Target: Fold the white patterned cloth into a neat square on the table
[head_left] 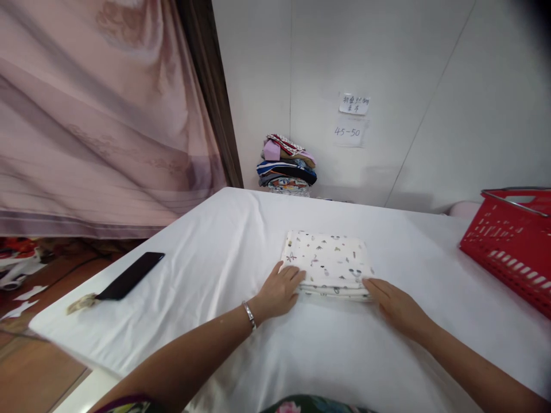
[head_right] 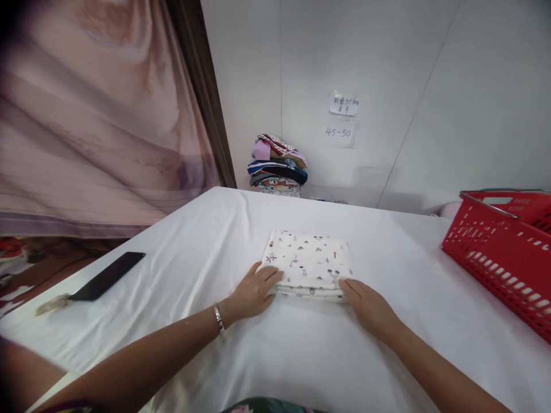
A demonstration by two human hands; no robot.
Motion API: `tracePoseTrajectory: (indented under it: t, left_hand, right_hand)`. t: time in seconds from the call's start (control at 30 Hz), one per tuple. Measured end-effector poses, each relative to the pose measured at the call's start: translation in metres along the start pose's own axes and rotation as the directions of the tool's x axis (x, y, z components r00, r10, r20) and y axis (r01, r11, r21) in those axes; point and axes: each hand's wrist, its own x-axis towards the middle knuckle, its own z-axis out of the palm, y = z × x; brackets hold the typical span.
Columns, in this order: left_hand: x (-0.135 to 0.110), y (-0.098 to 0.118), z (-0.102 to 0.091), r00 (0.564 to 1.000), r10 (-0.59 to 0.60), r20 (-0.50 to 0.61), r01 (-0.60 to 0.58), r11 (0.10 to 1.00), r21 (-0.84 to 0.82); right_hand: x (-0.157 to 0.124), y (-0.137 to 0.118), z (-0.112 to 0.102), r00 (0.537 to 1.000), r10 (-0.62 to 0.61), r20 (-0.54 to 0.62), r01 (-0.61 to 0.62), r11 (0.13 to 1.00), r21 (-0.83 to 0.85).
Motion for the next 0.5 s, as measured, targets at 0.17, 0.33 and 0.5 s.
tracePoseTrajectory:
  t: [0.17,0.33,0.5]
  left_hand:
    - [0.016,0.018,0.013,0.996,-0.038,-0.086,0.04,0.999,0.018]
    - [0.031,0.034,0.022,0.991,-0.093,-0.101,0.096,0.995,0.026]
    - [0.032,0.04,0.024,0.985,-0.135,-0.106,0.137,0.99,0.012]
  right_hand:
    - [0.013,0.006,-0.022,0.999,0.045,0.026,-0.046,0.998,0.037]
    - [0.024,0.008,-0.036,0.998,0.057,0.012,-0.057,0.998,0.018]
    - [0.027,0.011,-0.038,0.999,0.035,-0.025,-0.035,0.999,0.026]
